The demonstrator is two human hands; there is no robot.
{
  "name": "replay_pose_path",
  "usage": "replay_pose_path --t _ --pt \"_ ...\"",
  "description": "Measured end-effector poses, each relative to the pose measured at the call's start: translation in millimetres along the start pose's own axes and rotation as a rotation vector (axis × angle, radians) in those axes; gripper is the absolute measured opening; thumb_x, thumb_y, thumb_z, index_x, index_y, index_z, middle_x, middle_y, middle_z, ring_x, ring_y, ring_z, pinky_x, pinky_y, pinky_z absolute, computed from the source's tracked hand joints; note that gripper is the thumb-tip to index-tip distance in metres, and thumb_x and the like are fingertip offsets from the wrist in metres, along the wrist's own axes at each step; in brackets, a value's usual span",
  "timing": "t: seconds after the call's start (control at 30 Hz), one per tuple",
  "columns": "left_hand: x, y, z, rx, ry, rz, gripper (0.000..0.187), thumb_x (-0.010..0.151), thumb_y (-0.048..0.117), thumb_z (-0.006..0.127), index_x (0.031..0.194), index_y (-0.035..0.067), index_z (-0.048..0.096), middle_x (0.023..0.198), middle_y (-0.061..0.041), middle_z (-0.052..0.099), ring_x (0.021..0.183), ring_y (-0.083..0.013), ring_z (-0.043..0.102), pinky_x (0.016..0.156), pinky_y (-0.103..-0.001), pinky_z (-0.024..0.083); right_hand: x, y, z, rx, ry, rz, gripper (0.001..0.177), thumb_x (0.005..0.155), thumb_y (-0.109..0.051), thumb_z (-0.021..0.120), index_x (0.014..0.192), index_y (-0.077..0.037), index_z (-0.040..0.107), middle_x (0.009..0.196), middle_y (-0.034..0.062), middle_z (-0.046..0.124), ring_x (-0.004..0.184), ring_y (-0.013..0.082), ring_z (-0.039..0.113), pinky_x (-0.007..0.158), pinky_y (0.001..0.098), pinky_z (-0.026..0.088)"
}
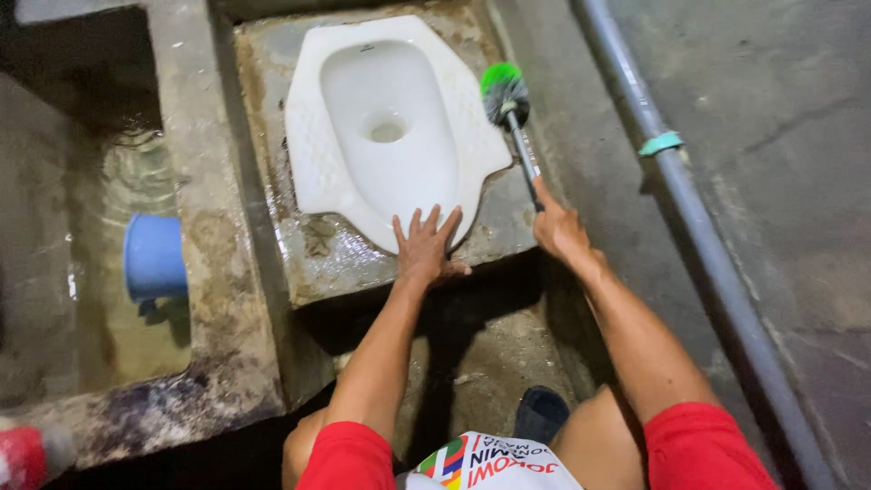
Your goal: Cleaning a squat toilet with a brush.
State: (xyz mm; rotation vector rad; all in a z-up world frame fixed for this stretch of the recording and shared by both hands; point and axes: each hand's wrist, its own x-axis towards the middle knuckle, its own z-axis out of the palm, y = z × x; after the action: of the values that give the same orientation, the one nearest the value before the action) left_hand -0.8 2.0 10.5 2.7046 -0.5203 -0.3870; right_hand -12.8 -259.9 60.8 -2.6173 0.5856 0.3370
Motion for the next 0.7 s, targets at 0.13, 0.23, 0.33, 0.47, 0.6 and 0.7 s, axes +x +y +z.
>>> replay_pose_path --t 0.13,0.23,0.33,0.47,0.6,0.7 --pt "-4 2 -5 -0.006 0.024 0.013 0.13 0.052 0.064 0.093 0.159 0.044 0.022 0.168 -0.006 0.026 0.155 -0.0384 0.019 0.121 -0.07 -0.001 58 -2 16 0.051 0.039 -0.057 0.079 0.089 -0.018 0.052 0.161 -0.042 0.03 0.123 0.0423 0.059 0.119 0.0564 0.058 0.107 0.053 0.046" --pt "-3 -2 2 -0.011 0.039 0.019 0.13 0.051 0.064 0.092 0.159 0.045 0.023 0.168 -0.005 0.027 0.154 -0.0386 0.021 0.121 -0.07 0.001 68 -16 10 0.007 0.036 -0.059 0.08 0.09 -0.016 0.051 0.163 -0.042 0.028 0.123 0.0438 0.058 0.12 0.0569 0.057 0.108 0.0533 0.045" --pt "1 2 -2 0.001 -0.008 -0.001 0.132 0.049 0.065 0.093 0.158 0.046 0.02 0.167 -0.005 0.024 0.153 -0.038 0.018 0.12 -0.07 -0.001 70 3 23 0.012 0.027 -0.033 0.079 0.09 -0.016 0.051 0.161 -0.043 0.029 0.124 0.042 0.058 0.121 0.0553 0.057 0.108 0.0536 0.044" --pt "1 -1 0 -0.004 0.015 0.034 0.131 0.05 0.066 0.093 0.159 0.046 0.023 0.168 -0.005 0.026 0.155 -0.0388 0.019 0.121 -0.07 0.001 14 30 18 -0.058 0.081 -0.08 0.075 0.093 -0.021 0.056 0.161 -0.04 0.029 0.111 0.0435 0.061 0.108 0.0583 0.061 0.1 0.0579 0.048" --pt "-3 0 1 0.023 0.011 0.033 0.131 0.052 0.066 0.092 0.16 0.043 0.021 0.168 -0.009 0.026 0.154 -0.0402 0.018 0.119 -0.071 0.0 -32 65 14 -0.098 0.049 -0.151 0.08 0.093 -0.019 0.055 0.164 -0.038 0.023 0.083 0.0381 0.066 0.079 0.0537 0.068 0.077 0.0593 0.056" --pt "-2 -1 5 -0.003 0.05 0.053 0.131 0.053 0.065 0.093 0.16 0.041 0.022 0.167 -0.011 0.026 0.154 -0.0411 0.018 0.12 -0.071 -0.001 -67 50 -6 -0.074 0.003 -0.111 0.079 0.093 -0.019 0.054 0.163 -0.04 0.022 0.078 0.0358 0.067 0.071 0.0513 0.07 0.074 0.0575 0.057"
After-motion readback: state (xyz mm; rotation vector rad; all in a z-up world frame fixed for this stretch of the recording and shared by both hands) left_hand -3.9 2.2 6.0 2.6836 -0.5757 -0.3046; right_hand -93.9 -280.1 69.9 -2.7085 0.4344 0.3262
